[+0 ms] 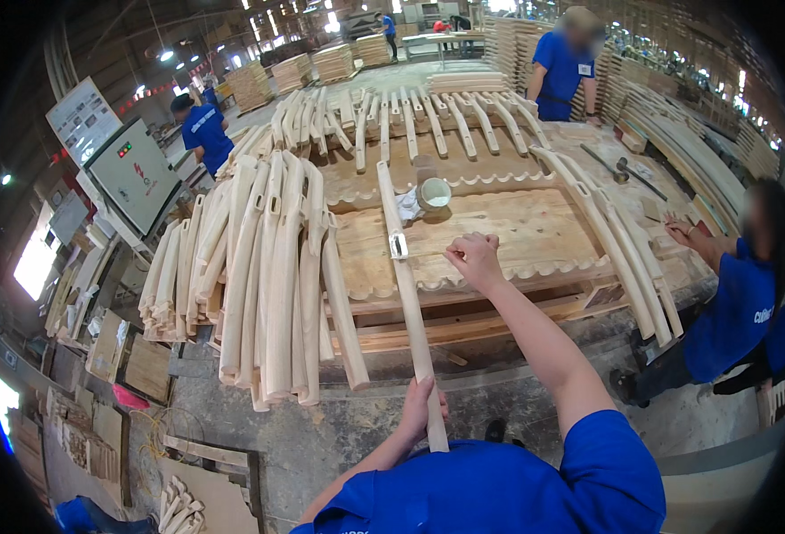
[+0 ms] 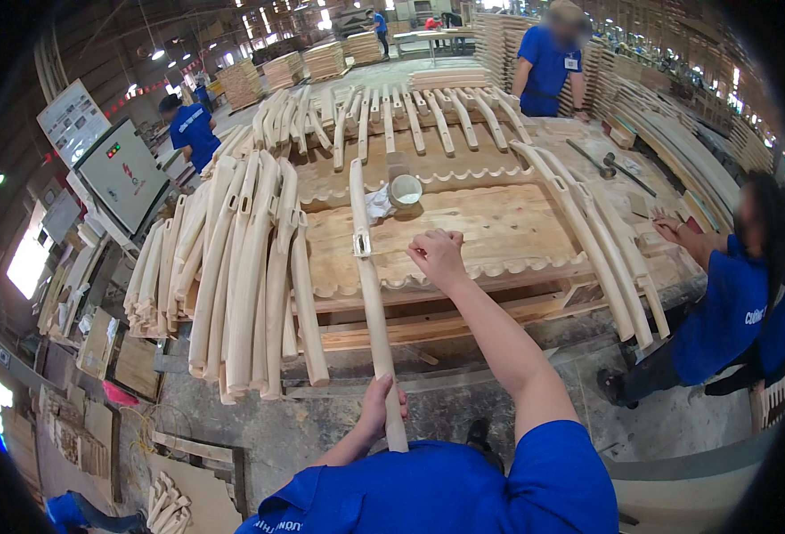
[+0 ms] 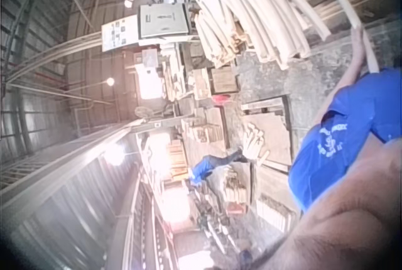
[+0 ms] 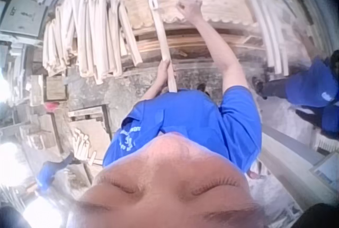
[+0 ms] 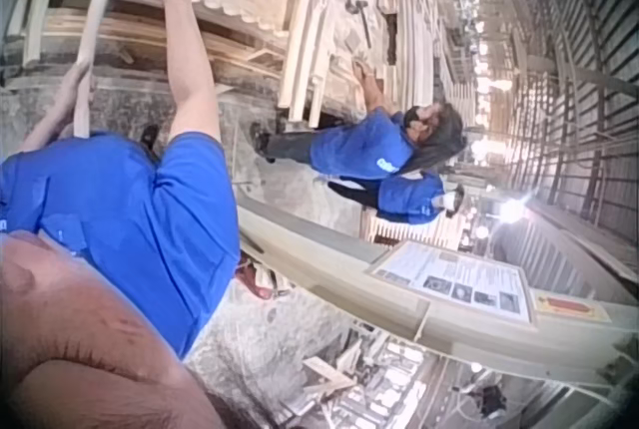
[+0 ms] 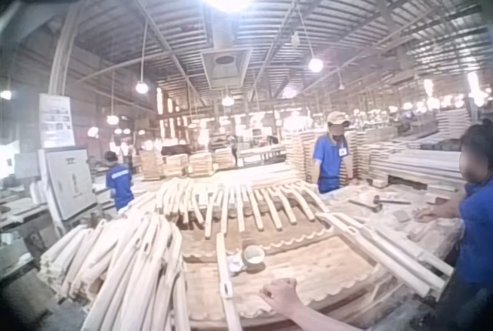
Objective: The person repeatedly picks up long wooden chair legs, applies glue to the ends using a small brush, and places them back on the workbench. The person continues this process for multiple pieces in a factory setting.
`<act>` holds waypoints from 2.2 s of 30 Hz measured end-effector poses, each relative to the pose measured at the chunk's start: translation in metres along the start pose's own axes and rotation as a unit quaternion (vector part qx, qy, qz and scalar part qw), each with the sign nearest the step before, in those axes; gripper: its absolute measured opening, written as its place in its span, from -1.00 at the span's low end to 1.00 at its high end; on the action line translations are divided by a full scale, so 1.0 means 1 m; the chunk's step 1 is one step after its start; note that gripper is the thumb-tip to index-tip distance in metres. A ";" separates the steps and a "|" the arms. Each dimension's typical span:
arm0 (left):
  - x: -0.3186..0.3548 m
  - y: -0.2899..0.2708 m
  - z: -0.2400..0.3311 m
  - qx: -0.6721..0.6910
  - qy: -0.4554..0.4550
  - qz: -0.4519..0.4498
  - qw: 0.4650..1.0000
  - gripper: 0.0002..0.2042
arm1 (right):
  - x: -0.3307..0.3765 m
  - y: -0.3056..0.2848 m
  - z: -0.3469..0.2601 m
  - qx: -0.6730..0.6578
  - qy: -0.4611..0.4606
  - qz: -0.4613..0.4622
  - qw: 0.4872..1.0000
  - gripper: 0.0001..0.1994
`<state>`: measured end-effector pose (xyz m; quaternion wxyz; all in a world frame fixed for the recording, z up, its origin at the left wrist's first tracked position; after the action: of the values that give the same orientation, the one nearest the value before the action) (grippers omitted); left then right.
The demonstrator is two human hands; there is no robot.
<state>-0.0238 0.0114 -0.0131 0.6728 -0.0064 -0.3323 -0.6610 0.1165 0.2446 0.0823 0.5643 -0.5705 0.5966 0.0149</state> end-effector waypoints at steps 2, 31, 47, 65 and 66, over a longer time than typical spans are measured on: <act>0.000 -0.001 -0.001 0.000 0.004 -0.003 1.000 -0.78 | 0.000 -0.003 0.000 -0.011 0.009 0.011 1.000 -0.90; -0.005 0.106 -0.014 -0.061 0.150 -0.027 0.986 -0.66 | 0.117 -0.162 0.035 -0.390 0.218 0.235 0.863 -0.96; -0.123 0.372 -0.060 0.004 -0.017 -0.137 0.990 -0.76 | 0.262 -0.422 0.113 -0.370 0.228 0.373 0.820 -0.93; -0.087 0.278 -0.044 -0.502 -0.059 -0.335 0.795 -0.43 | 0.250 -0.393 0.133 -0.449 0.330 0.192 0.808 -0.92; -0.072 0.265 -0.017 -0.535 -0.021 -0.333 0.776 -0.42 | 0.243 -0.389 0.130 -0.444 0.326 0.158 0.819 -0.93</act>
<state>0.2271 0.1007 0.0545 0.2917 -0.2683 0.0794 -0.9147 0.5426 0.0335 0.1110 0.0120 -0.6288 0.7563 0.1805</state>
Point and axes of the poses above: each hand's wrist, its own x-axis away from the middle knuckle, its own y-axis out of the palm, z = x × y, the point moved 2 cm from there along -x, towards the middle knuckle, and after that the axes turned 3 degrees about -y, right-handed, at the moved point
